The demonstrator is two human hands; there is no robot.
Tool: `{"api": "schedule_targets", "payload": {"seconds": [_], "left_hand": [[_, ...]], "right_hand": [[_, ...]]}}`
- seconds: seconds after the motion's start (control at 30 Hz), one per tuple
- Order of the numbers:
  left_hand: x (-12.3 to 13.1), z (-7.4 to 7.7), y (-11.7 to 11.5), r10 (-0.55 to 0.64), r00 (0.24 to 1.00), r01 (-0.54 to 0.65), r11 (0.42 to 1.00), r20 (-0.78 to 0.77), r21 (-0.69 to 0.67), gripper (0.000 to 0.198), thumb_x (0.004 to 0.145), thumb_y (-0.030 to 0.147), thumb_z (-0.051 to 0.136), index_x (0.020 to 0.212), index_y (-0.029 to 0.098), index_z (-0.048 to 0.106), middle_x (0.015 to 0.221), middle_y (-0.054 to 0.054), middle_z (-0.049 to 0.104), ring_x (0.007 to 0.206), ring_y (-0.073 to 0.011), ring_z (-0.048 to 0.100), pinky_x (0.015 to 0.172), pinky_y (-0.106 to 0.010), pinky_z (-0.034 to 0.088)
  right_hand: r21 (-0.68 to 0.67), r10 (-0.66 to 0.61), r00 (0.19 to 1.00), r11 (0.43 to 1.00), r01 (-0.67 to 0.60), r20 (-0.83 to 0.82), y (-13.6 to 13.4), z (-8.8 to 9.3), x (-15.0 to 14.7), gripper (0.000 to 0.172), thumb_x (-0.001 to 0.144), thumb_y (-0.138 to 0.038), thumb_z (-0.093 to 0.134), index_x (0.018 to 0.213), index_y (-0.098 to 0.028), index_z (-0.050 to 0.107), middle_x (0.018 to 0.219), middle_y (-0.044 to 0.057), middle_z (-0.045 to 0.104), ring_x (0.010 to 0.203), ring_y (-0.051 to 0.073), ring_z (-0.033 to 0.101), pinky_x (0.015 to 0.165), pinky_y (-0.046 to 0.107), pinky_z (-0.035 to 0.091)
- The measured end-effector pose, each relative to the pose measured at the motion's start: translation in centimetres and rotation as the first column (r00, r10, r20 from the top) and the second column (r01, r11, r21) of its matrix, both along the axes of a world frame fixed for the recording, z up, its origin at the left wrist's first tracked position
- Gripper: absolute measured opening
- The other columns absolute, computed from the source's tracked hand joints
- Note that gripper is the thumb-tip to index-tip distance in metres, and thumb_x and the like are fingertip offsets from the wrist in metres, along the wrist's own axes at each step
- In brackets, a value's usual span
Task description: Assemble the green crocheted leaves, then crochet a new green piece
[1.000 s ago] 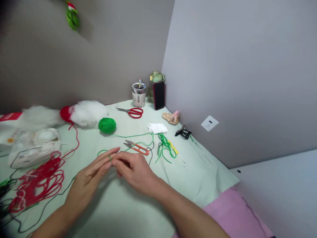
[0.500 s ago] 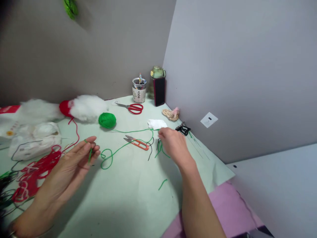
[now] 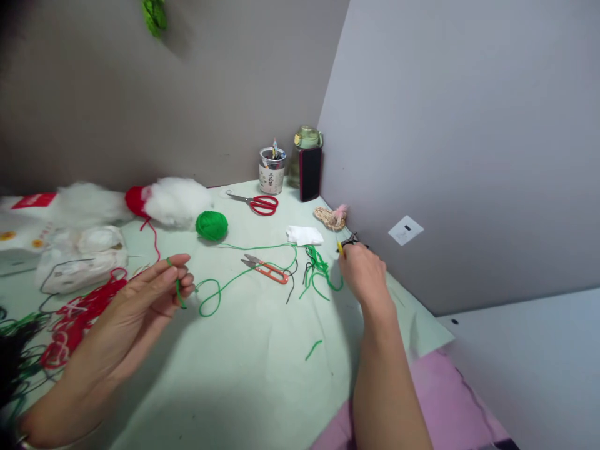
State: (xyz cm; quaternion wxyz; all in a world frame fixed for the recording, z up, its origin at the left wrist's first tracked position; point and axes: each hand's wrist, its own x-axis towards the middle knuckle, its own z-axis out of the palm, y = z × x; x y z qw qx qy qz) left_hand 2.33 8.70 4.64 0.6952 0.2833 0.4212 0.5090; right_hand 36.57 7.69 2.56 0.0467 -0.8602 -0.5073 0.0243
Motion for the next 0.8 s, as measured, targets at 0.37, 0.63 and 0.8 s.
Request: {"api": "schedule_targets", "payload": {"seconds": [0.37, 0.63, 0.8], "left_hand": [[0.7, -1.0, -0.4, -0.091, 0.98, 0.106, 0.991, -0.174, 0.078, 0.022, 0.077, 0.029, 0.085, 0.098, 0.024, 0.083, 0.076, 0.001, 0.07, 0.073, -0.0103, 0.062, 0.07, -0.016, 0.05], [1.2, -3.2, -0.4, -0.166, 0.945, 0.218, 0.962, -0.282, 0.163, 0.026, 0.085, 0.03, 0.078, 0.11, 0.03, 0.08, 0.079, 0.002, 0.065, 0.075, -0.0124, 0.058, 0.074, -0.024, 0.045], [1.4, -3.2, -0.3, -0.177, 0.944, 0.235, 0.954, -0.28, 0.188, 0.027, 0.084, 0.027, 0.078, 0.111, 0.032, 0.079, 0.075, 0.004, 0.063, 0.072, -0.0111, 0.057, 0.072, -0.023, 0.045]], "right_hand": [[0.434, 0.501, 0.212, 0.851, -0.296, -0.839, -0.7, 1.8, -8.8, 0.034, 0.101, -0.04, 0.05, 0.119, -0.019, 0.068, 0.079, 0.001, 0.065, 0.057, 0.011, 0.048, 0.055, 0.025, 0.041], [0.355, 0.165, -0.487, 0.876, -0.328, -0.857, -2.4, 1.5, -12.0, 0.026, 0.091, -0.038, 0.064, 0.108, -0.02, 0.073, 0.094, 0.008, 0.078, 0.062, 0.018, 0.074, 0.053, 0.026, 0.052], [0.476, 0.348, -0.533, 0.871, -0.12, -0.771, -2.2, 0.8, -12.4, 0.02, 0.086, -0.035, 0.077, 0.101, -0.022, 0.072, 0.084, 0.004, 0.079, 0.055, 0.014, 0.069, 0.054, 0.025, 0.052]]}}
